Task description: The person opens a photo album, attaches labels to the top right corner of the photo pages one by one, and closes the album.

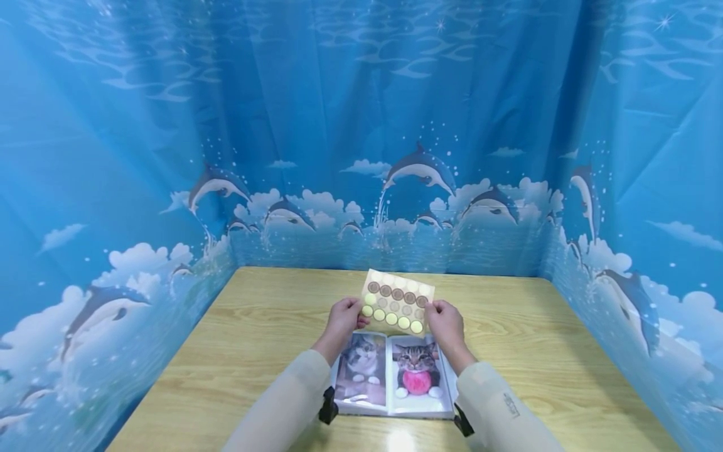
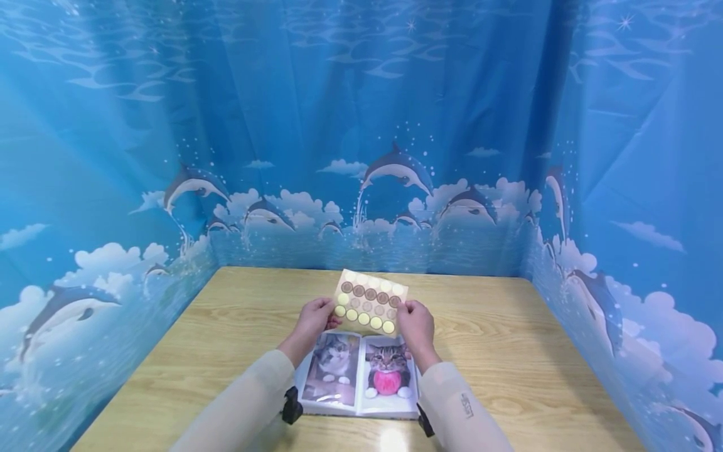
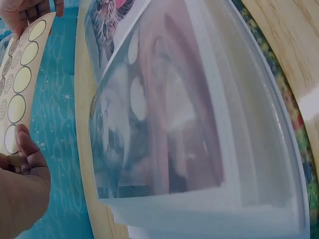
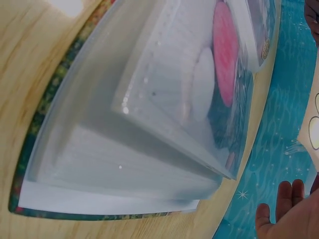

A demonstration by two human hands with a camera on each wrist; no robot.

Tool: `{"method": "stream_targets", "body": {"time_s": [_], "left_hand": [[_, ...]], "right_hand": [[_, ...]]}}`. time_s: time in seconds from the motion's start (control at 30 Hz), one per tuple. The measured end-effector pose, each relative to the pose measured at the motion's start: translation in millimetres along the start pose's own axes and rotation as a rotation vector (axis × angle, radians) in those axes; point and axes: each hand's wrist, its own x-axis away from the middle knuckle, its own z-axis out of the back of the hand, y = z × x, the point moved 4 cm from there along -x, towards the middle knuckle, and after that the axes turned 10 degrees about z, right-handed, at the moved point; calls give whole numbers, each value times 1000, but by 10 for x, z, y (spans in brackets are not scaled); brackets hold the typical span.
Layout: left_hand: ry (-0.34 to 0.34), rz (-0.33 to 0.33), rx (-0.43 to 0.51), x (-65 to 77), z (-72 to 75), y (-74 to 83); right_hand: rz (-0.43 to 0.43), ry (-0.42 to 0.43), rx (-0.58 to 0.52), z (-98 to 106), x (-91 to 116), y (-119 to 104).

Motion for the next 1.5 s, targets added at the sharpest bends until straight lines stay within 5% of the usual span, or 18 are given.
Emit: {"method": "stream_targets", "body": {"time_s": [0.23, 0.53, 0.77, 1.03, 1.5], "left_hand": [[-11, -25, -27, -3, -35, 12], [61, -65, -30, 7, -60, -10], [40, -40, 39, 6, -88, 6], [-7, 18, 219, 56, -114, 2], [19, 74, 214, 61, -136, -28]], "right_hand": [[-19, -20, -15, -12, 41, -32], [-17, -37, -14, -47, 75, -72], [-33, -40, -14, -72, 83, -68], [-54, -41, -14, -82, 106, -101], [-65, -30, -35, -89, 122, -82]]}}
